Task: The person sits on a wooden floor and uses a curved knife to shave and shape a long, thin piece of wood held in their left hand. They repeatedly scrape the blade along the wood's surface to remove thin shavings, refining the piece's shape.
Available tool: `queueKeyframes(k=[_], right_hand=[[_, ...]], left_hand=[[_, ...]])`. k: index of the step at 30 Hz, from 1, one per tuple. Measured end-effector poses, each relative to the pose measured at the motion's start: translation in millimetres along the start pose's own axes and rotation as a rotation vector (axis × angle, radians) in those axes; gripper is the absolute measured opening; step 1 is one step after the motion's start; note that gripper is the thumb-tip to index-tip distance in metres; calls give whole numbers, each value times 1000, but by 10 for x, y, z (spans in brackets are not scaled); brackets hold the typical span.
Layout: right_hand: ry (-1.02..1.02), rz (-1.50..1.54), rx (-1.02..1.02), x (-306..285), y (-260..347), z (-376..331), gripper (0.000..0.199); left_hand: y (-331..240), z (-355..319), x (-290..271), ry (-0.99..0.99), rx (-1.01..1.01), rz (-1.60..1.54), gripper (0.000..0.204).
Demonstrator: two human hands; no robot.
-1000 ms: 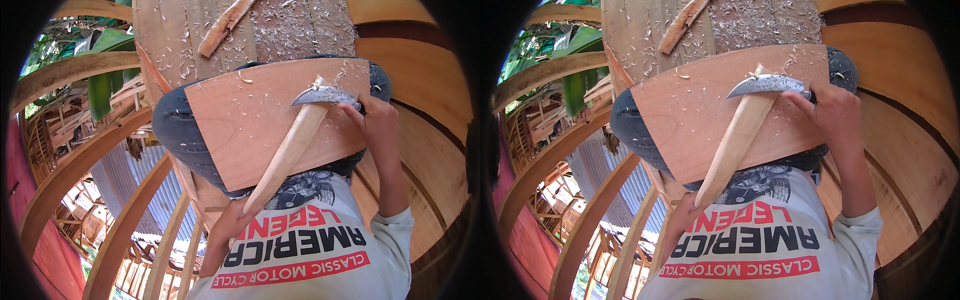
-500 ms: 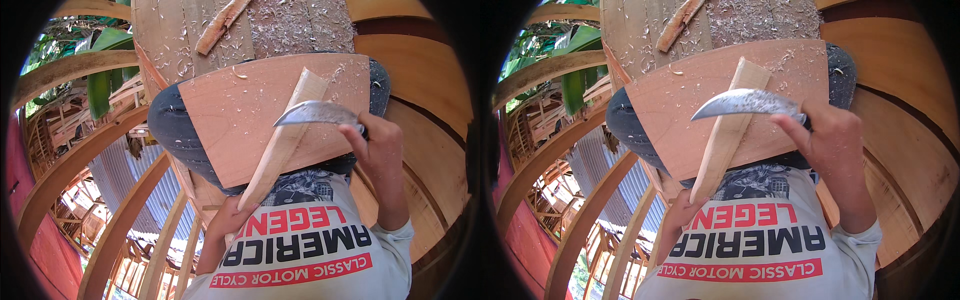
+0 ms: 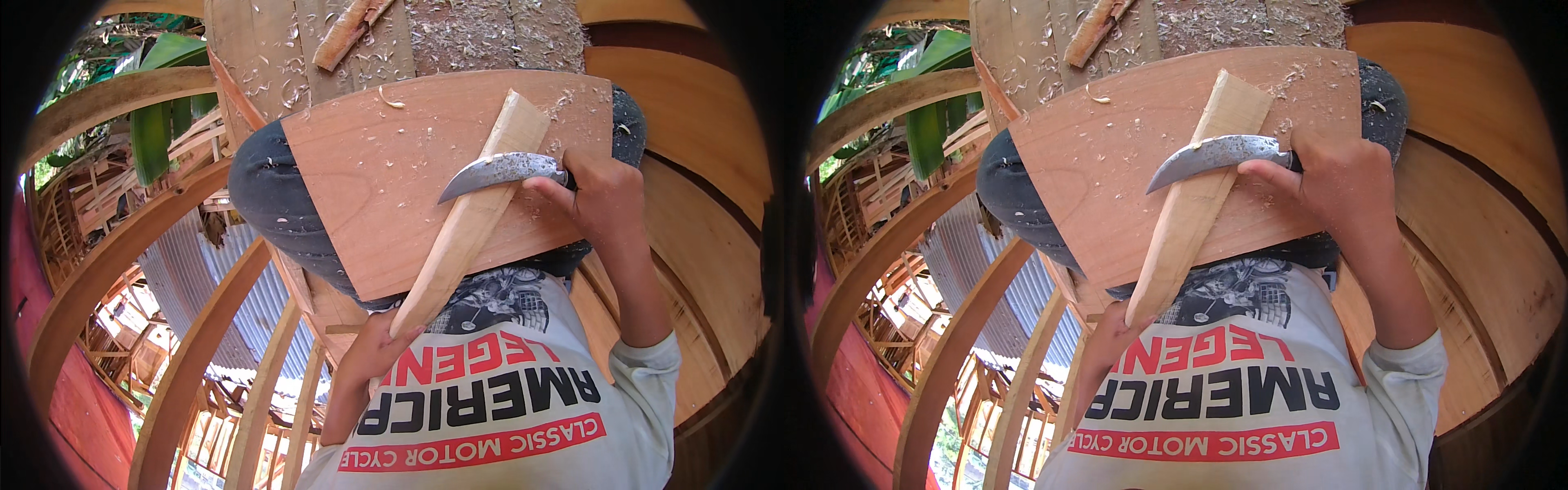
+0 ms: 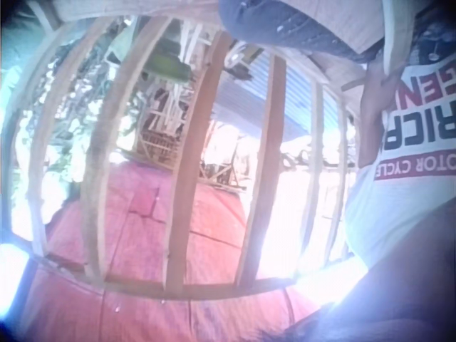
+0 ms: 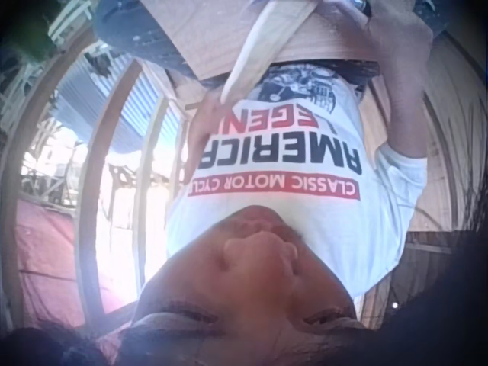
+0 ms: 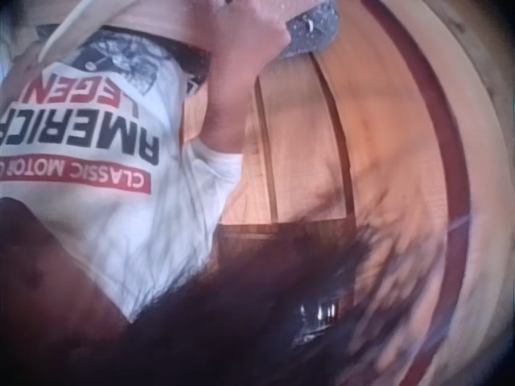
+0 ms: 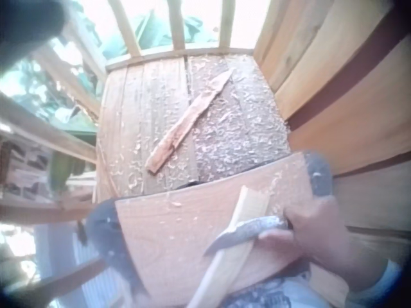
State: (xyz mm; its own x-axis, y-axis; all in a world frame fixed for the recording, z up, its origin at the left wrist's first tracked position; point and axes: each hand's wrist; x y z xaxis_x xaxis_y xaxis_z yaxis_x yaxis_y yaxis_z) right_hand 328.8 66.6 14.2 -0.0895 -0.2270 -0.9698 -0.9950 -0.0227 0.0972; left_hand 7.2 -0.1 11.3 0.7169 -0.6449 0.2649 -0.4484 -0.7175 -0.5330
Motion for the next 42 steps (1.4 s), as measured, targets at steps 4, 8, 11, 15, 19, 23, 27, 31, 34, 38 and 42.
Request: queueKeyframes(k=[4,8,11,15,19,23,27,31,34,38,42], right_hand=[[-74,-17,58,49,-103,2,60],[-72,79,716,-272,-1091,239,67],[-24,172,554,-494,-660,156,64],[60,189,145,-237,137,-154,53],[127,245,52,-39,337,-167,55],[31,102,0,6,157,-43,57],[-55,-2,600,-111,-781,216,70],[25,193,557,-461,-620,160,71],[60,185,257,-315,-18,-95,59],[82,222,40,-130,190,-142,55],[15,30,61,-102,-55,15,57]], left_hand=[[83,57,-30,23,18,-39,30],[234,-13,-69,33,125,87,31],[147,-16,-70,47,18,81,32],[10,47,-56,31,29,54,32],[-160,-8,-43,9,-25,119,31],[38,9,-6,-8,5,33,31],[47,1,-38,35,78,162,32],[72,-72,-17,6,47,184,31],[-96,14,-25,3,17,194,31],[-126,-79,70,-57,34,242,30],[-134,-93,84,-47,8,226,27]])
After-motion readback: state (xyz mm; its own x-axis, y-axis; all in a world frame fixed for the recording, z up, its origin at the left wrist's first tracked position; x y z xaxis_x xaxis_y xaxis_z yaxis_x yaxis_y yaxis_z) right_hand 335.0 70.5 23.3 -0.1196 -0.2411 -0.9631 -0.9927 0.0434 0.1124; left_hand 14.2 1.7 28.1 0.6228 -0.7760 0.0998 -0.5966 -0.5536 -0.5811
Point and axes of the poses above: each hand's wrist, its own z-axis towards the middle knuckle, its own x-axis out of the palm, y = z × x, and after that the axes turned 6 degrees about y, right-handed
